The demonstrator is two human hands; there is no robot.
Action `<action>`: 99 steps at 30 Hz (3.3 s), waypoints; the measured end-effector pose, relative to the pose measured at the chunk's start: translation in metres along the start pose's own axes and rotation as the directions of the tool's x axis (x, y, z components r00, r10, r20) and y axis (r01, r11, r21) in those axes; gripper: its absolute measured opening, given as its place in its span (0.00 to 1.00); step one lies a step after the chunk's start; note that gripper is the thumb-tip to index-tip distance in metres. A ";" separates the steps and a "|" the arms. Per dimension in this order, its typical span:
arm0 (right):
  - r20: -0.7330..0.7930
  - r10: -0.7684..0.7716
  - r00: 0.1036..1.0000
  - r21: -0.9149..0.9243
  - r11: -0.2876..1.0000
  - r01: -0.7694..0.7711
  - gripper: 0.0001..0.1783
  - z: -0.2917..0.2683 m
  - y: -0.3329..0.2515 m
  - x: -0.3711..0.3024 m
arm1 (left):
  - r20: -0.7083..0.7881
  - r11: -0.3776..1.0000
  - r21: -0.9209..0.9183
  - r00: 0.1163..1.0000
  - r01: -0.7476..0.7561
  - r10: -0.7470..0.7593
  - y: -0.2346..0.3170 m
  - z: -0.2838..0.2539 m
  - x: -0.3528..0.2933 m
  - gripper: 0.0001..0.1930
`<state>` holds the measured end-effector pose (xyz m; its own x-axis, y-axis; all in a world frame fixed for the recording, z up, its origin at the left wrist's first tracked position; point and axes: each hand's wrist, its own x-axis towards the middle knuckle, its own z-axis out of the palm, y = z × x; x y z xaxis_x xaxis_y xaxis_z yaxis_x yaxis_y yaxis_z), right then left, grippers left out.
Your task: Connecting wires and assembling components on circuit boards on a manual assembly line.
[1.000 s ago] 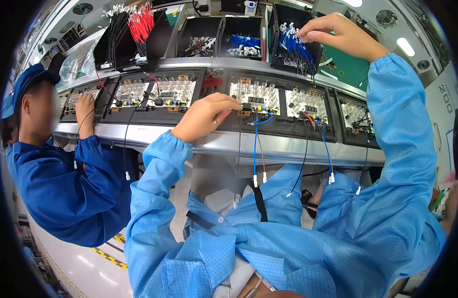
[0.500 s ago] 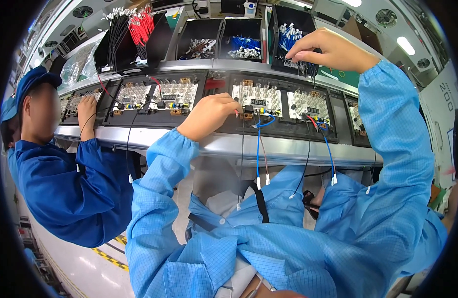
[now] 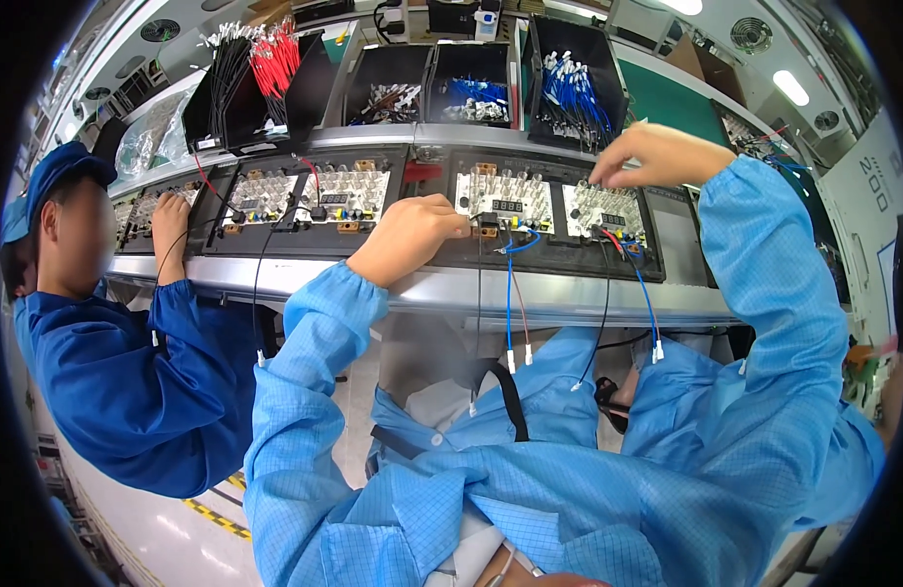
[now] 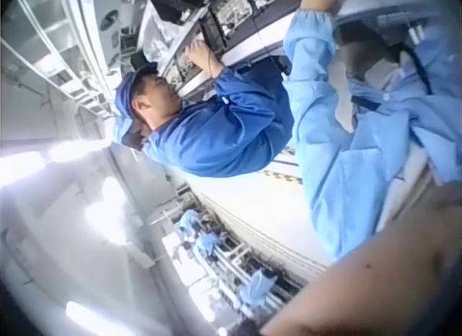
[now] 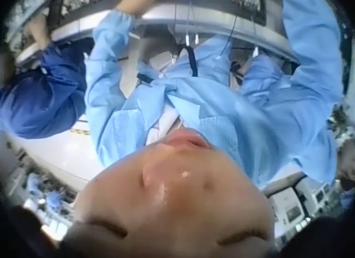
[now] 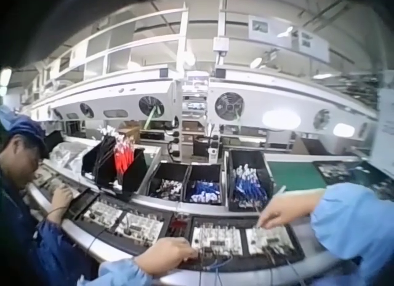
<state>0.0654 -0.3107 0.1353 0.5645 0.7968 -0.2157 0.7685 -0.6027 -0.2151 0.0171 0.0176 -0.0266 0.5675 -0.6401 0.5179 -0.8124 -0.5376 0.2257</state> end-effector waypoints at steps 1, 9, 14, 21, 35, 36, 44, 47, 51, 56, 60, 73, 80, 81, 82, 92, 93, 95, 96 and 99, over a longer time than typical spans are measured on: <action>0.000 -0.002 1.000 -0.001 1.000 0.002 0.13 0.003 0.000 0.001 | -0.001 1.000 0.002 1.000 0.001 -0.001 0.001 -0.001 0.001 0.04; 0.120 -0.020 0.993 -0.019 1.000 0.023 0.12 0.044 0.008 0.000 | -0.007 1.000 0.001 1.000 -0.019 0.019 0.006 0.001 0.004 0.06; 0.083 -0.086 0.993 -0.095 0.991 0.093 0.08 0.054 0.007 0.002 | 0.012 0.999 -0.028 1.000 0.022 -0.022 0.006 0.000 0.002 0.07; -0.045 -0.189 0.981 -0.194 0.965 0.177 0.07 0.076 0.014 0.007 | 0.032 0.998 -0.059 0.999 0.011 -0.010 0.010 -0.003 -0.001 0.09; 0.034 -0.377 0.926 -0.107 0.920 0.378 0.04 0.078 0.008 0.008 | 0.056 0.997 -0.074 0.998 0.012 -0.008 0.019 -0.003 -0.003 0.13; 0.034 -0.370 0.928 -0.106 0.922 0.372 0.04 0.077 0.008 0.007 | 0.036 0.998 -0.067 0.999 -0.013 0.015 0.017 -0.001 -0.003 0.12; 0.174 -0.263 0.949 -0.111 0.952 0.284 0.05 0.072 0.014 0.008 | -0.041 0.992 -0.074 0.994 -0.102 0.099 0.014 0.006 0.001 0.16; 0.106 -0.310 0.945 -0.105 0.941 0.320 0.05 0.069 0.010 0.008 | -0.055 0.991 -0.093 0.994 -0.096 0.091 0.014 0.007 -0.001 0.15; 0.122 -0.281 0.952 -0.087 0.952 0.292 0.06 0.062 0.007 0.003 | -0.035 0.993 -0.059 0.994 -0.102 0.100 0.016 0.016 -0.004 0.11; 0.029 -0.243 0.970 -0.159 0.957 0.244 0.06 0.032 -0.005 0.004 | -0.004 0.972 -0.236 1.000 0.005 -0.006 0.019 0.005 -0.004 0.13; -0.209 -0.284 0.936 -0.261 0.938 0.227 0.04 -0.025 -0.030 0.025 | 0.005 0.951 -0.305 0.999 0.049 -0.049 0.016 -0.001 -0.009 0.17; -0.096 -0.244 0.965 -0.403 0.896 0.187 0.14 -0.081 -0.048 0.133 | -0.289 0.935 -0.339 0.935 0.100 -0.205 0.025 -0.046 -0.078 0.24; 0.110 -0.017 0.994 -0.431 0.900 0.063 0.13 -0.053 -0.048 0.205 | -0.429 0.897 -0.368 0.811 0.243 -0.396 0.039 -0.040 -0.105 0.21; 0.113 -0.024 0.993 -0.435 0.897 0.071 0.13 -0.051 -0.045 0.213 | -0.446 0.887 -0.369 0.785 0.276 -0.430 0.037 -0.034 -0.105 0.20; 0.141 -0.025 0.990 -0.458 0.884 0.087 0.13 -0.051 -0.043 0.219 | -0.463 0.898 -0.337 0.781 0.283 -0.420 0.034 -0.028 -0.106 0.19; 0.016 0.024 1.000 -0.525 0.851 -0.012 0.11 -0.023 0.021 0.288 | -0.646 0.924 0.043 0.716 0.380 -0.264 0.019 0.019 -0.114 0.08; 0.018 0.023 1.000 -0.528 0.849 -0.010 0.11 -0.014 0.032 0.294 | -0.639 0.926 0.041 0.722 0.375 -0.264 0.020 0.021 -0.116 0.07; -0.075 -0.138 0.988 -0.627 0.776 0.061 0.09 0.001 0.044 0.309 | -0.659 0.931 0.096 0.724 0.351 -0.205 0.022 0.026 -0.122 0.09; -0.122 -0.200 0.972 -0.664 0.744 0.069 0.12 0.008 0.046 0.313 | -0.649 0.934 0.107 0.736 0.340 -0.193 0.023 0.025 -0.123 0.09; -0.164 -0.240 0.957 -0.731 0.681 0.045 0.18 0.016 0.065 0.337 | -0.633 0.940 0.130 0.756 0.316 -0.167 0.024 0.027 -0.124 0.10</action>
<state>0.3008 -0.0826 0.0335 0.4051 0.9143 0.0018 0.7691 -0.3419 0.5400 -0.0697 0.0690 -0.1082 0.4795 -0.0463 0.8763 -0.5665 -0.7790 0.2688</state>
